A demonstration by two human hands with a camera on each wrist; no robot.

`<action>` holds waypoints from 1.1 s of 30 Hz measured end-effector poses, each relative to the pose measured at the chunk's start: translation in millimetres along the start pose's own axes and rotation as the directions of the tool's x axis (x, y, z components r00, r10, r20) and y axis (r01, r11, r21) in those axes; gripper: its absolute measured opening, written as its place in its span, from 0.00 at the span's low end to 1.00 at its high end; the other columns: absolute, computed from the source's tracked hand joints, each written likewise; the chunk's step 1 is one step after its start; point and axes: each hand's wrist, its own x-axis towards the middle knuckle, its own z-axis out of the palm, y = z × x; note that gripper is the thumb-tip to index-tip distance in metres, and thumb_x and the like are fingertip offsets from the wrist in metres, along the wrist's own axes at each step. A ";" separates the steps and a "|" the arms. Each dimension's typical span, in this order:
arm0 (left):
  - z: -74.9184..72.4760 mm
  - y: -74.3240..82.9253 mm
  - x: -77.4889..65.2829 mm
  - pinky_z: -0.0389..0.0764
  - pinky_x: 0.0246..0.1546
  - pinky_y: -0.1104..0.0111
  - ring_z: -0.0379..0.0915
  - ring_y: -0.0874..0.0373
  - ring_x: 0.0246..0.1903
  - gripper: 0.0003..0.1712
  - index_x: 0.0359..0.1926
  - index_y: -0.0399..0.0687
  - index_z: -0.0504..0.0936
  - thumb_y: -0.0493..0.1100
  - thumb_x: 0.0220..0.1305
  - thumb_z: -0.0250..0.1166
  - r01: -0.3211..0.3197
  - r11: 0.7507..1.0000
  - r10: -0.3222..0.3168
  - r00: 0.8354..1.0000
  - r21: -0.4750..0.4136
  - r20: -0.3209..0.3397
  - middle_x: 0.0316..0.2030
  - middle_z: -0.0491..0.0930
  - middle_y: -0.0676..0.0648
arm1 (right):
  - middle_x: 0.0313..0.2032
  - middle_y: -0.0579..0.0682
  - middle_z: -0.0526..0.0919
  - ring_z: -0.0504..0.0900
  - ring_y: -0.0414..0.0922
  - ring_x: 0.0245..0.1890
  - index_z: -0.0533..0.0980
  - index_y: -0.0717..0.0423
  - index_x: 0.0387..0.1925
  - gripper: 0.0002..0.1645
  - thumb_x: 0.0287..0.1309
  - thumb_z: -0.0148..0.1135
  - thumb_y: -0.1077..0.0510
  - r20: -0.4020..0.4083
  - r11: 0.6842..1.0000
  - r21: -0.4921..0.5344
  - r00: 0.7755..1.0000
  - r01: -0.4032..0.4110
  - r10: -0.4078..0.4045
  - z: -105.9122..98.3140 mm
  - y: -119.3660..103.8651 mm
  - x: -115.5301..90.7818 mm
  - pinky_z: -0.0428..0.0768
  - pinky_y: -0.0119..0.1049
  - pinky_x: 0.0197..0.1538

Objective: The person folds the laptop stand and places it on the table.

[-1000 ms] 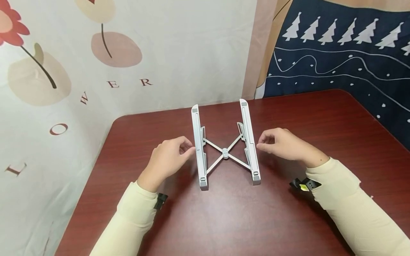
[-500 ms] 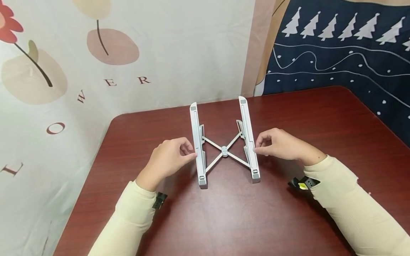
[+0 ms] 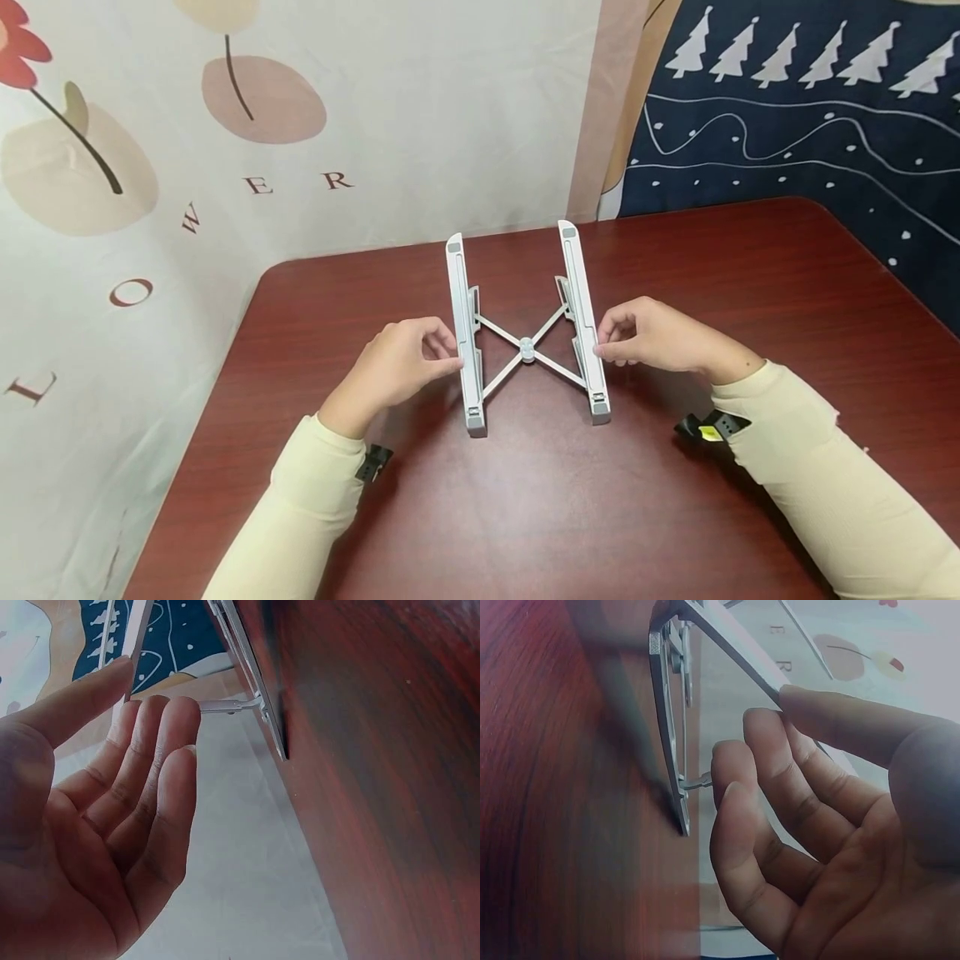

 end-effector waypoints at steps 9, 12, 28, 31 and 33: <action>1.6 -4.0 4.1 0.78 0.39 0.65 0.79 0.62 0.31 0.12 0.38 0.52 0.82 0.48 0.57 0.75 -0.026 0.997 0.029 0.998 -0.067 0.047 0.30 0.84 0.55 | 0.20 0.50 0.80 0.77 0.42 0.22 0.81 0.58 0.30 0.05 0.59 0.69 0.62 -0.002 1.000 -0.011 1.000 0.006 -0.006 1.0 -0.3 -0.4 0.77 0.33 0.28; 1.0 -4.0 5.2 0.78 0.38 0.65 0.79 0.62 0.31 0.10 0.35 0.53 0.82 0.48 0.57 0.75 -0.034 0.996 0.038 0.998 -0.078 0.049 0.29 0.84 0.55 | 0.20 0.50 0.80 0.76 0.41 0.22 0.81 0.58 0.28 0.06 0.60 0.69 0.62 0.003 1.000 -0.013 1.000 0.016 -0.016 0.7 -0.8 0.2 0.77 0.33 0.28; 0.9 -2.9 5.8 0.77 0.36 0.67 0.78 0.61 0.29 0.07 0.30 0.51 0.84 0.45 0.58 0.74 -0.049 0.993 0.057 0.996 -0.106 0.071 0.27 0.84 0.53 | 0.18 0.48 0.79 0.76 0.39 0.21 0.79 0.58 0.25 0.08 0.59 0.68 0.63 0.008 0.997 -0.043 0.998 0.062 -0.062 5.9 -1.2 0.6 0.74 0.31 0.27; 1.6 -3.6 5.8 0.77 0.34 0.67 0.77 0.61 0.29 0.07 0.30 0.50 0.84 0.45 0.58 0.74 -0.045 0.992 0.054 0.996 -0.121 0.074 0.27 0.84 0.52 | 0.18 0.47 0.79 0.75 0.38 0.21 0.79 0.56 0.25 0.09 0.59 0.68 0.63 0.006 0.995 -0.061 0.997 0.080 -0.079 6.8 -1.4 1.2 0.74 0.31 0.27; 2.2 -4.1 5.7 0.78 0.32 0.67 0.77 0.61 0.26 0.07 0.30 0.49 0.84 0.44 0.59 0.74 -0.037 0.989 0.049 0.996 -0.143 0.080 0.27 0.83 0.51 | 0.18 0.47 0.79 0.75 0.38 0.21 0.78 0.55 0.24 0.09 0.59 0.69 0.63 0.005 0.994 -0.071 0.996 0.087 -0.087 7.2 -1.3 1.6 0.74 0.31 0.27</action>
